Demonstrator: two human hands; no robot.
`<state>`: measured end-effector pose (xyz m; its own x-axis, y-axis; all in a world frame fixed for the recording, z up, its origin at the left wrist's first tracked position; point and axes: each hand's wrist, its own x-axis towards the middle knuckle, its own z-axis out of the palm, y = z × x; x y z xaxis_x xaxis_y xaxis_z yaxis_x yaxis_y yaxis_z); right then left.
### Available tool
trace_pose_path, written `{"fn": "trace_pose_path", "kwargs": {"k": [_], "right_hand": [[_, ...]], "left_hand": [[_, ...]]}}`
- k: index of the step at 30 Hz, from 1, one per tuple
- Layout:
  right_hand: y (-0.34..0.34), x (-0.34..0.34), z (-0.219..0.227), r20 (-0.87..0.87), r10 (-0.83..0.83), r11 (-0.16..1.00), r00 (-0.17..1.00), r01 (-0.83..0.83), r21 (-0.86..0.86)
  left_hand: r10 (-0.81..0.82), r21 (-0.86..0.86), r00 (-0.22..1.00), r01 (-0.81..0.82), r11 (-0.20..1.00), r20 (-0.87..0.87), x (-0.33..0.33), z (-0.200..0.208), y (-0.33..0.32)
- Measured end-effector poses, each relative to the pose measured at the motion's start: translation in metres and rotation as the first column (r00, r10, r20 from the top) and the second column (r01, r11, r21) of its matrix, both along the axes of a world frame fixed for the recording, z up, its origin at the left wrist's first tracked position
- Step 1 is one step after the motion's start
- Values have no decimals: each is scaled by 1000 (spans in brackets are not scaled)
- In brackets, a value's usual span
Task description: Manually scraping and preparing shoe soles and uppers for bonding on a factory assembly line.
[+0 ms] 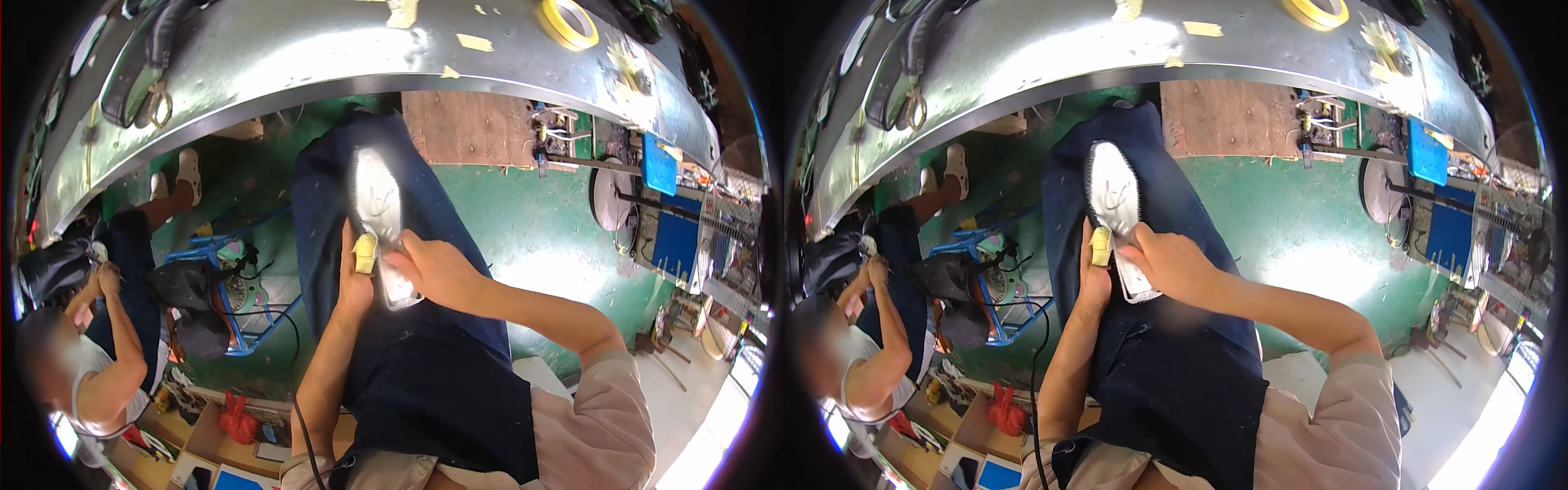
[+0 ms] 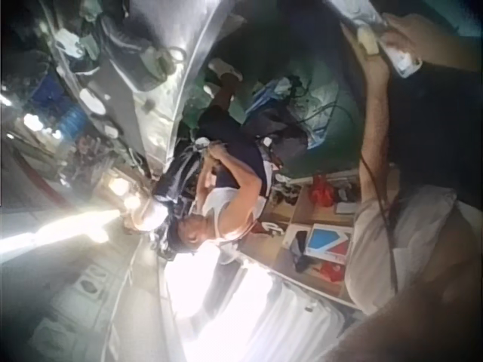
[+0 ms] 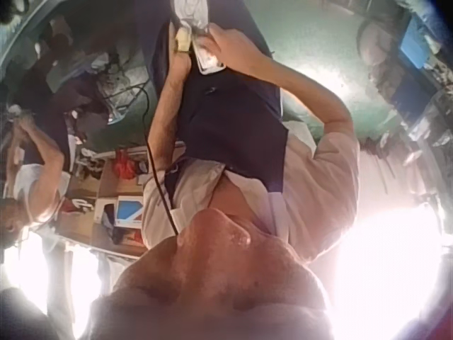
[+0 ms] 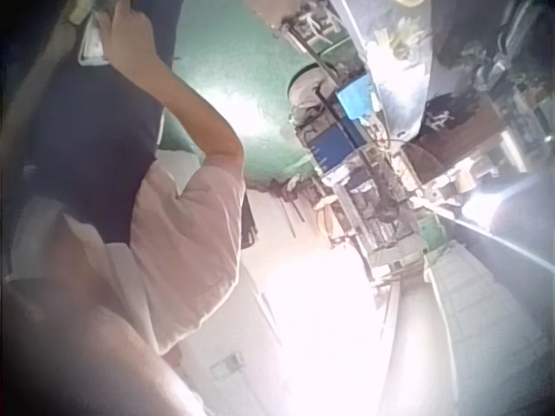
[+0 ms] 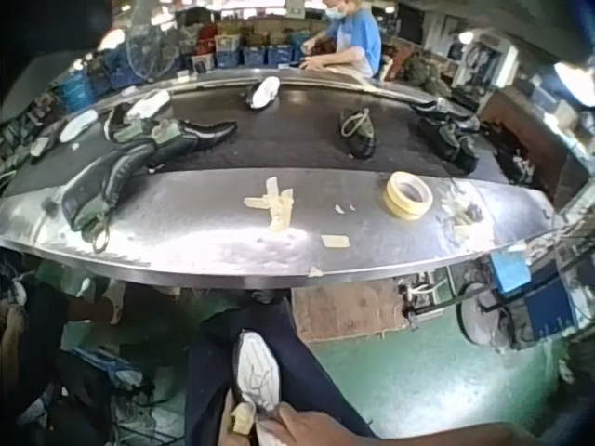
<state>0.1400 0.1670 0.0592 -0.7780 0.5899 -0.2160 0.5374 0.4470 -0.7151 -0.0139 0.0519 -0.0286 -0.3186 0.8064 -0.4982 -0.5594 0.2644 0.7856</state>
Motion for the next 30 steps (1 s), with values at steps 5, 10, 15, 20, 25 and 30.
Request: {"fn": "trace_pose_path", "kwargs": {"k": [5,10,15,20,25,30], "right_hand": [[35,-4,27,142,-48,652,989,139,-745],[53,20,38,214,542,815,813,-447,-368],[26,19,28,199,609,793,768,-595,-132],[41,36,18,128,385,360,914,-21,-933],[42,54,41,194,428,800,883,-269,-537],[30,22,19,-108,199,980,974,-198,15]], "left_hand": [[-178,22,914,200,980,-364,-15,22,9],[-442,-202,727,398,895,-525,-35,26,18],[-447,-221,653,402,889,-612,-30,20,16],[-337,-129,631,353,927,-698,-10,19,1],[-328,12,712,427,904,-621,-8,45,-2],[-463,-58,753,496,866,-468,-4,52,9]]}}
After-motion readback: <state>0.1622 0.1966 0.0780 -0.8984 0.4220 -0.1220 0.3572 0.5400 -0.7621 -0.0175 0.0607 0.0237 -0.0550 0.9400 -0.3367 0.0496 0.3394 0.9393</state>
